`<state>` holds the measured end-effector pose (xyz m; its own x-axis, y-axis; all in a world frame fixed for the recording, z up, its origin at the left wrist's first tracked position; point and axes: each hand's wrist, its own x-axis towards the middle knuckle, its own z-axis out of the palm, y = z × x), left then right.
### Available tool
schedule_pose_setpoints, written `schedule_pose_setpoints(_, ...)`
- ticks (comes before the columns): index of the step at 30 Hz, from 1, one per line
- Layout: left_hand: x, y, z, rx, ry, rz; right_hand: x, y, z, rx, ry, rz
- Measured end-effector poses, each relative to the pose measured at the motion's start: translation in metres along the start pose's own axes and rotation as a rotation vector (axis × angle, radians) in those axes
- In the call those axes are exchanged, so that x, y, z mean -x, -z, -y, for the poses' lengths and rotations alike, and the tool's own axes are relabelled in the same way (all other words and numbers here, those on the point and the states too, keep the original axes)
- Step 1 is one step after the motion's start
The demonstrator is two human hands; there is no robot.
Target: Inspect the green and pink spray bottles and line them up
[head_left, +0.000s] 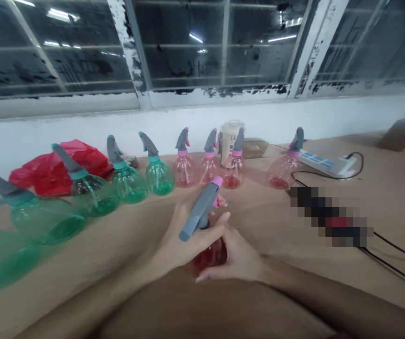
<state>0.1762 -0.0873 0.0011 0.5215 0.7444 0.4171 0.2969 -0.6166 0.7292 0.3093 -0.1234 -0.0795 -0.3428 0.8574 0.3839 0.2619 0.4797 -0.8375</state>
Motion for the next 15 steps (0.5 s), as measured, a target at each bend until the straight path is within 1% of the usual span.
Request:
schedule_pose_setpoints(3, -0.0009, 0.0012, -0.0027, -0.048, -0.002, -0.013, -0.0012, -0.001, 0.0005, -0.027, 0.013, 0.002)
schedule_pose_setpoints(8, 0.0002, 0.0037, -0.0067, -0.047, -0.003, -0.013, -0.0015, -0.0032, 0.0004, -0.065, 0.054, -0.002)
schedule_pose_setpoints(10, 0.0007, 0.0042, -0.0063, -0.019, -0.007, -0.015, 0.0002, -0.003, -0.0005, -0.057, 0.03, -0.002)
schedule_pose_setpoints(15, 0.0019, 0.0027, 0.0, 0.075, -0.001, -0.029, 0.0026, -0.0004, -0.0007, -0.026, -0.083, -0.007)
